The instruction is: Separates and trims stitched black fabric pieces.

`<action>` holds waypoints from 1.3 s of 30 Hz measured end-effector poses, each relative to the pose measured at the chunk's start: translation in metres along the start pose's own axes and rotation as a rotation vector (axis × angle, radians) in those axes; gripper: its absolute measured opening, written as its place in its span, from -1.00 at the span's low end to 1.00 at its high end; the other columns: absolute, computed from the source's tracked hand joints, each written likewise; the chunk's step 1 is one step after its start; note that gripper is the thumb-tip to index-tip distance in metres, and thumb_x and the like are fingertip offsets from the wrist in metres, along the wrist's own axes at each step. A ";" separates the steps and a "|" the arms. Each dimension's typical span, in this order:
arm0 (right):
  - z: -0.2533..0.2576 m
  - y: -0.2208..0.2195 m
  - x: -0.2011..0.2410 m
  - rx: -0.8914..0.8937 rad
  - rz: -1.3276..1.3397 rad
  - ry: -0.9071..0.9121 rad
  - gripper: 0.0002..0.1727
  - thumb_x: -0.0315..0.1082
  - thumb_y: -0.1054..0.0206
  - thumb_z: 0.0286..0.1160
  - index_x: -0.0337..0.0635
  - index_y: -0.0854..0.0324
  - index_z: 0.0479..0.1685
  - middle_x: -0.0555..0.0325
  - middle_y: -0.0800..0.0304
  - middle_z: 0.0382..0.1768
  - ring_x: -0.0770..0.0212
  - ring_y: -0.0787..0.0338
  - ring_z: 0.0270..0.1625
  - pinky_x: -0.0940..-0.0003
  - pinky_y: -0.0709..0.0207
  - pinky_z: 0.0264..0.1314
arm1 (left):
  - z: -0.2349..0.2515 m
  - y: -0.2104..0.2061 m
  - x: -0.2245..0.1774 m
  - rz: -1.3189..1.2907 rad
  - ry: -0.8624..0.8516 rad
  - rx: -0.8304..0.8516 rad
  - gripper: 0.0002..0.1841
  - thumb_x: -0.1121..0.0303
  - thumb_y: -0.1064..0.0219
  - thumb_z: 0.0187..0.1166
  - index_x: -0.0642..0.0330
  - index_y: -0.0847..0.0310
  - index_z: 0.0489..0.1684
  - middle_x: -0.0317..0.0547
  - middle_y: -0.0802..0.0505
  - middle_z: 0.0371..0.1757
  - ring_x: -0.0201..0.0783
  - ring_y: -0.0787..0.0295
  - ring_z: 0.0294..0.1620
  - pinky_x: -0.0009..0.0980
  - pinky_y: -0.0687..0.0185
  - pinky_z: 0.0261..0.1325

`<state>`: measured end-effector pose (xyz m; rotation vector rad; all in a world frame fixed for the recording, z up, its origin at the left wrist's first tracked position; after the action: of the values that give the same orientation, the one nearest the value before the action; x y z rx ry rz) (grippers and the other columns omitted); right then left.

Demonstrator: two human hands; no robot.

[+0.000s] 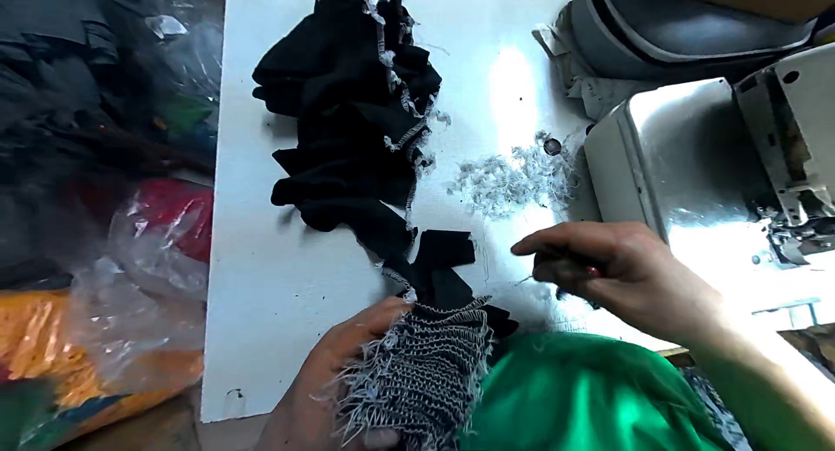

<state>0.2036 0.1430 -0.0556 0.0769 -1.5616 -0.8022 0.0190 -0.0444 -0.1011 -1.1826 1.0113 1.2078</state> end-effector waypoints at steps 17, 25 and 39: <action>-0.032 -0.035 0.003 0.431 0.492 -0.381 -0.39 0.09 0.20 0.88 -0.18 -0.65 0.21 0.32 -0.60 -0.44 0.54 -0.53 -0.47 0.58 -0.44 -0.38 | 0.006 0.007 0.013 -0.027 0.054 0.016 -0.45 -0.19 -0.41 0.45 -0.23 -0.68 0.39 -0.64 -0.77 0.38 -0.66 -0.62 0.41 -0.61 -0.53 0.45; -0.026 -0.041 -0.001 0.351 0.581 -0.489 -0.50 0.04 0.05 0.85 -0.14 -0.68 0.09 0.47 -0.55 -0.52 0.67 -0.49 -0.51 0.72 -0.37 -0.44 | 0.017 -0.004 0.004 0.014 0.098 0.048 -0.56 -0.18 -0.31 0.55 -0.37 -0.69 0.34 -0.83 -0.77 0.29 -0.80 -0.61 0.32 -0.72 -0.54 0.36; -0.014 -0.006 -0.016 -0.189 0.387 -0.448 -0.57 0.11 -0.04 0.77 0.04 -0.67 0.14 0.55 -0.47 -0.61 0.65 -0.32 -0.69 0.72 -0.21 -0.70 | -0.006 0.007 0.018 -0.018 0.100 -0.052 -0.49 -0.20 -0.42 0.43 -0.32 -0.69 0.34 -0.74 -0.77 0.32 -0.72 -0.63 0.35 -0.66 -0.55 0.39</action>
<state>0.2166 0.1407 -0.0730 -0.5610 -1.8305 -0.6791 0.0139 -0.0482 -0.1202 -1.3009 1.0469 1.1765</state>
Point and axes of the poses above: each hand's wrist, its own z-axis towards the middle knuckle, its own y-axis out of the back of the hand, x = y × z, the point moved 5 cm from there along z, towards the middle knuckle
